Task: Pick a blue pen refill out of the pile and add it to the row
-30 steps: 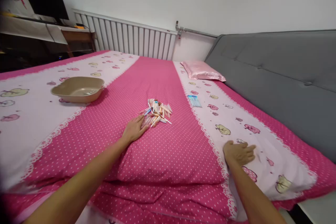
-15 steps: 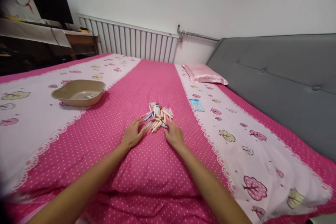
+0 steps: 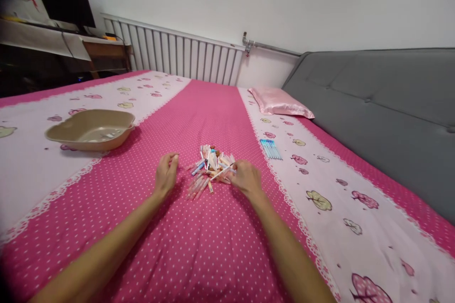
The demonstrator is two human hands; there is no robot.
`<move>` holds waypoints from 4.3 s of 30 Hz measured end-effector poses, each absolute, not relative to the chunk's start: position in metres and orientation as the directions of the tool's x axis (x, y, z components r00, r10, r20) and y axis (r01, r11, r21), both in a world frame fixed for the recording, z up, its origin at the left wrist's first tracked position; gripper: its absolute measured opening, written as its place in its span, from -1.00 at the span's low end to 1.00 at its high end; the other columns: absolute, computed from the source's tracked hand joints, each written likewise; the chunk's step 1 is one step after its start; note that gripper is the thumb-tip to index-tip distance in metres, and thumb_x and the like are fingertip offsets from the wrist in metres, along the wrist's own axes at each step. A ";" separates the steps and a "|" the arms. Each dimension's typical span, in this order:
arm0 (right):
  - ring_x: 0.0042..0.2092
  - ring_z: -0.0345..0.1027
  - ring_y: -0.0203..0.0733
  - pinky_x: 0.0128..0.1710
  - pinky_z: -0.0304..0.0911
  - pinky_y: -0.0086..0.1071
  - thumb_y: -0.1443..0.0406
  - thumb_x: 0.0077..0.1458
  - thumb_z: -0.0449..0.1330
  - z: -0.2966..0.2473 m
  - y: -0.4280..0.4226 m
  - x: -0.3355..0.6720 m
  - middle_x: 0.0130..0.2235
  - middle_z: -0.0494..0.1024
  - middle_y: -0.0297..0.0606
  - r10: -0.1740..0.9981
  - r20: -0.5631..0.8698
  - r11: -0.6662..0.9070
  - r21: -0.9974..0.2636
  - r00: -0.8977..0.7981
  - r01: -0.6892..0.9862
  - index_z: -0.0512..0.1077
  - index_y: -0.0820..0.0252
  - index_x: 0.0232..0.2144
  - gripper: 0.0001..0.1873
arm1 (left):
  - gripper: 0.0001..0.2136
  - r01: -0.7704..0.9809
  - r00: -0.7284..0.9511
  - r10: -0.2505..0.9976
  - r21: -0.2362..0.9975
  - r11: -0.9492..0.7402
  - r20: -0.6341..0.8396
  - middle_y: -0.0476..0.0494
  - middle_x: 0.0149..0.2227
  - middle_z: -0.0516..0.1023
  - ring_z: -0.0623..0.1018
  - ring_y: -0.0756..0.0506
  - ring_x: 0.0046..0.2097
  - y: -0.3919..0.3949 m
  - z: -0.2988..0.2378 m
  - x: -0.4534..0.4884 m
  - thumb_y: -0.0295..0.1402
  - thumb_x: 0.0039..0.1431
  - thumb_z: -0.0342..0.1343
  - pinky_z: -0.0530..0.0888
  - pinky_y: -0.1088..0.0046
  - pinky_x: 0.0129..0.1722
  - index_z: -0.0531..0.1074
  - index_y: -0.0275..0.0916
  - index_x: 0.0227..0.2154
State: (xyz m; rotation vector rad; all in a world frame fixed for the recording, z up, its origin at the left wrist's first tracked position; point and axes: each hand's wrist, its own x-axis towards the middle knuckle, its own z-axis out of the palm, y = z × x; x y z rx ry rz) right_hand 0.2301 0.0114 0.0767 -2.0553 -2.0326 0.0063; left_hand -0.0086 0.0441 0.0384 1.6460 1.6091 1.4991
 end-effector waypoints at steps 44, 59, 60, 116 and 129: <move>-0.41 0.32 -0.29 -0.52 0.00 -0.50 0.42 -0.13 0.22 0.076 0.083 0.231 -0.42 0.51 -0.34 0.872 -0.438 0.071 -0.327 -0.218 0.942 0.50 0.16 -0.41 -0.85 | -0.68 -0.092 -0.046 0.985 0.981 -0.170 0.166 -0.15 -0.29 0.58 0.53 -0.06 -0.30 0.085 0.046 0.048 -0.26 -0.03 0.26 0.44 0.43 -0.28 0.49 -0.31 -0.21; -0.27 0.34 -0.27 -0.29 0.24 -0.39 0.31 0.09 0.15 0.092 0.073 0.236 -0.27 0.47 -0.27 0.922 0.006 0.120 -0.955 -0.387 0.270 0.42 0.19 -0.20 -0.81 | -0.80 0.212 -0.032 0.950 0.931 -0.296 0.309 -0.10 -0.32 0.56 0.49 -0.06 -0.32 0.082 0.045 0.048 -0.36 0.09 0.12 0.40 0.39 -0.27 0.50 -0.28 -0.22; -0.23 0.36 -0.26 -0.23 0.26 -0.38 0.31 0.06 0.19 0.092 0.073 0.234 -0.23 0.47 -0.26 0.922 0.029 0.081 -0.989 -0.385 0.122 0.40 0.17 -0.16 -0.75 | -0.80 0.243 -0.026 0.946 0.920 -0.308 0.324 -0.10 -0.31 0.56 0.49 -0.06 -0.31 0.081 0.046 0.048 -0.36 0.10 0.11 0.40 0.39 -0.26 0.50 -0.27 -0.21; -0.05 0.36 -0.16 -0.09 0.28 -0.24 0.27 0.24 0.02 0.096 0.065 0.191 -0.05 0.49 -0.22 0.883 0.466 0.404 -0.814 0.056 0.417 0.37 0.06 -0.03 -0.73 | -0.76 0.380 0.060 0.879 0.803 -0.459 0.474 -0.17 -0.23 0.54 0.49 -0.12 -0.21 0.078 0.050 0.035 -0.34 0.20 0.01 0.43 0.33 -0.21 0.45 -0.24 -0.10; -0.19 0.39 -0.14 -0.16 0.20 -0.32 0.51 0.11 0.07 0.053 0.083 0.175 -0.26 0.58 -0.21 0.892 0.187 0.441 -0.561 -0.412 0.700 0.53 0.17 -0.25 -0.72 | -0.76 0.203 -0.217 0.941 0.955 -0.216 0.259 -0.13 -0.25 0.51 0.47 -0.13 -0.15 0.089 0.050 0.022 -0.25 0.18 -0.02 0.38 0.34 -0.19 0.42 -0.25 -0.18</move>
